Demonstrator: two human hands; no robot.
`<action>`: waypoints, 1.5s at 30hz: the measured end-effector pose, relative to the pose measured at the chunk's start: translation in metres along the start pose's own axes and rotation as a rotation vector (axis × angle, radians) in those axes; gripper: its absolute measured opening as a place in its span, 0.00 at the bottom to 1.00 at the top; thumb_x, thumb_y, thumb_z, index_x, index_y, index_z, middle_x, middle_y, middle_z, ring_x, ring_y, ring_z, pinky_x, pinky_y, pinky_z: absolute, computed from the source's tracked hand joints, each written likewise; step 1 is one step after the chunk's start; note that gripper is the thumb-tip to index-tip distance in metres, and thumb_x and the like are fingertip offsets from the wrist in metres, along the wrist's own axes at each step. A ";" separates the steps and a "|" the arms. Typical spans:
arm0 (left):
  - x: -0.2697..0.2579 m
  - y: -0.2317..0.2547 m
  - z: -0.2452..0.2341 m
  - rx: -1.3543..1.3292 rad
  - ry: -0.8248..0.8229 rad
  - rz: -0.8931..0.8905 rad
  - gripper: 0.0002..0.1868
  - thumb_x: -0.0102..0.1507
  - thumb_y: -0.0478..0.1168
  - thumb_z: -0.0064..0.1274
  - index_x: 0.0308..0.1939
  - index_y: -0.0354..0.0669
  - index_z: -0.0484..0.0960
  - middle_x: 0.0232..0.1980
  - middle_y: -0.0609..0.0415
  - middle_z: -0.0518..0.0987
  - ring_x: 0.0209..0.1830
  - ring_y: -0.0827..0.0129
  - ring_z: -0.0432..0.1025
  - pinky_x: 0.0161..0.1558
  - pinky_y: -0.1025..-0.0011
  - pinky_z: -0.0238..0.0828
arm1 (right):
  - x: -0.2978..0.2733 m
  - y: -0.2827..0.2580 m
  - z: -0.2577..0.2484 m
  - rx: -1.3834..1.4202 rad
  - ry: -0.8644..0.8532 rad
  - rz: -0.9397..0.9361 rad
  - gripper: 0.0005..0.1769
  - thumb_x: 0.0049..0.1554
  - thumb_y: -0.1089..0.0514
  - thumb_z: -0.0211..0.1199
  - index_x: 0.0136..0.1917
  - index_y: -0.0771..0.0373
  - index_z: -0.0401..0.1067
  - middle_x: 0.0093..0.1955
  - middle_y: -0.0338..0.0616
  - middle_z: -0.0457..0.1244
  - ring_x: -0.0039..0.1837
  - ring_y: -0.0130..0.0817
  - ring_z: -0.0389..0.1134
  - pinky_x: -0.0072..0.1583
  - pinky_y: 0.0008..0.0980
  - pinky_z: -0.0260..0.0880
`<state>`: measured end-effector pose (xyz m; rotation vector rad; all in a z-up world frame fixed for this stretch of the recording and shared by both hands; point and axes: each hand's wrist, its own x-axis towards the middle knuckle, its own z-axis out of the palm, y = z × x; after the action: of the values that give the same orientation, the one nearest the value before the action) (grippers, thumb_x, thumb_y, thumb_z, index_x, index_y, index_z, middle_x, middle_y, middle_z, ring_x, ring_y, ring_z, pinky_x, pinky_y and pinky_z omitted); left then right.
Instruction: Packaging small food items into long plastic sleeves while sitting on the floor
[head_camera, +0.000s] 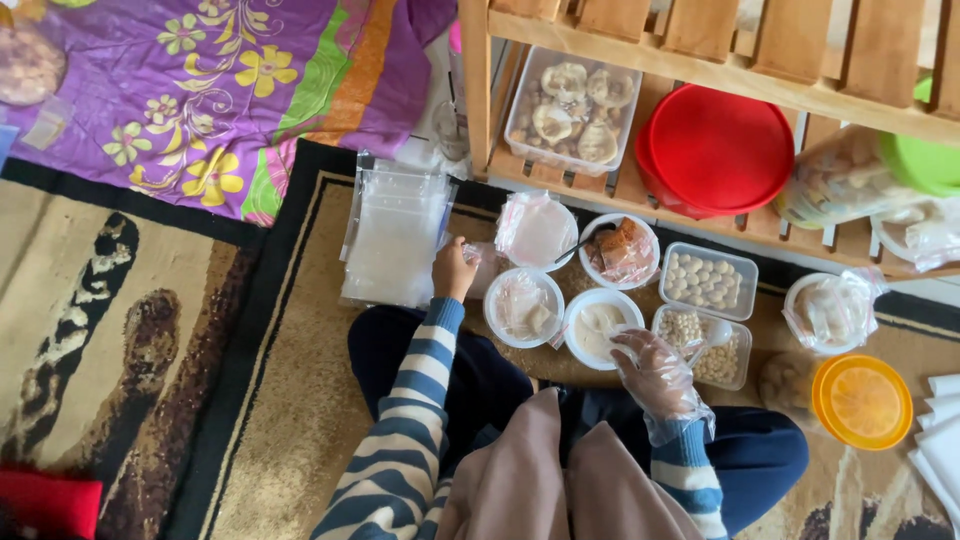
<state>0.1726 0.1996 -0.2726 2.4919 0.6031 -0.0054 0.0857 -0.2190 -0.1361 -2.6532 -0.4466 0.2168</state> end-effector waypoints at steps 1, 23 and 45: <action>-0.005 0.014 -0.010 0.003 -0.002 0.011 0.28 0.57 0.48 0.66 0.59 0.50 0.77 0.48 0.52 0.84 0.52 0.56 0.80 0.52 0.57 0.79 | -0.004 0.001 0.002 0.003 0.008 0.008 0.13 0.54 0.41 0.66 0.51 0.41 0.79 0.54 0.31 0.71 0.58 0.36 0.74 0.56 0.36 0.77; -0.167 0.143 -0.069 -0.403 -0.039 0.500 0.22 0.60 0.38 0.59 0.59 0.44 0.78 0.60 0.44 0.73 0.64 0.47 0.70 0.62 0.53 0.69 | 0.150 -0.009 -0.015 0.246 0.002 0.483 0.13 0.54 0.37 0.61 0.51 0.32 0.79 0.46 0.32 0.73 0.55 0.41 0.75 0.57 0.44 0.75; -0.259 0.220 -0.106 -1.384 -0.493 -0.054 0.13 0.63 0.37 0.63 0.48 0.32 0.82 0.36 0.46 0.84 0.35 0.68 0.81 0.35 0.73 0.83 | -0.017 -0.097 -0.135 1.285 0.140 0.175 0.29 0.53 0.67 0.70 0.68 0.64 0.70 0.42 0.43 0.70 0.37 0.24 0.69 0.35 0.19 0.71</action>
<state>0.0199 -0.0143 -0.0325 1.0646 0.2687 -0.1592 0.0728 -0.1953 0.0286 -1.4177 0.0243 0.2493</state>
